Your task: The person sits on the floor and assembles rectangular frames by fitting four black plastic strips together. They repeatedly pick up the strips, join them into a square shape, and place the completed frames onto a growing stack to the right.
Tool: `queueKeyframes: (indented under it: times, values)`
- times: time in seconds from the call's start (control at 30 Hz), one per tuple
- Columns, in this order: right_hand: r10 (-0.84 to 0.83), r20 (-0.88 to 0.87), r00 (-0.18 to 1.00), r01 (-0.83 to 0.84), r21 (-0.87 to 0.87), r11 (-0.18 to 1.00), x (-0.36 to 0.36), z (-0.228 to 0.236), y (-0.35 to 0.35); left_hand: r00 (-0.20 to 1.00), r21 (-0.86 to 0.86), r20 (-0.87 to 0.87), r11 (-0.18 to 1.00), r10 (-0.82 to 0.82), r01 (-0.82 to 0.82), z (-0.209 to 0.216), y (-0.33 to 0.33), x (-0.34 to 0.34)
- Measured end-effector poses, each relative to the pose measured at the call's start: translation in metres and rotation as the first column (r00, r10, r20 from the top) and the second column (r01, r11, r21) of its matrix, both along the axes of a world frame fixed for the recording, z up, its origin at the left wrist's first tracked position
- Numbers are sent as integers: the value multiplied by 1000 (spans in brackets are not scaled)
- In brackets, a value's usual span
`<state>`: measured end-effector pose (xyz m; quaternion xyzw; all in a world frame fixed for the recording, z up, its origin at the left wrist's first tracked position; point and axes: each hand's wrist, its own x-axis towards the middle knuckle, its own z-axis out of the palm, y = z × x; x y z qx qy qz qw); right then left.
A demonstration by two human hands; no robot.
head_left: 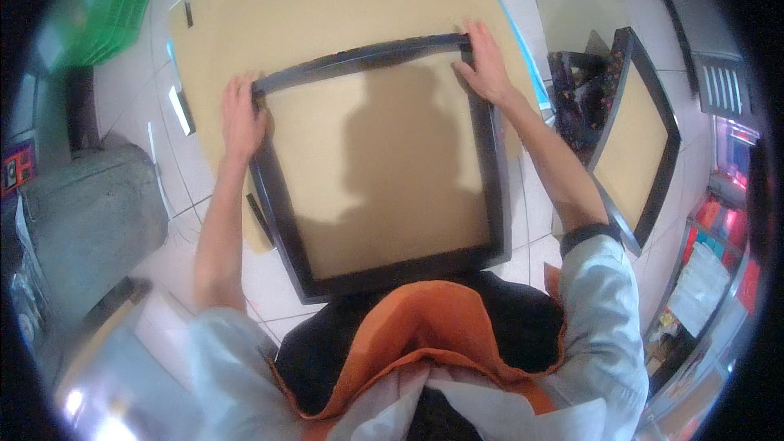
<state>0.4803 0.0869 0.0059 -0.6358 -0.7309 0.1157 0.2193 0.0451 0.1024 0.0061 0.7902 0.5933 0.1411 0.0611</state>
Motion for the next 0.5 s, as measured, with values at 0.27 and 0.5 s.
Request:
queueKeyframes:
  times: [0.27,0.5]
  values:
    - [-641,-392,659,-2,-854,520,15,33,-289,649,-784,323,579,689,-225,19,-298,-26]
    - [-706,-492,510,197,-732,652,13,54,-268,144,-860,420,443,896,-252,17,-282,6]
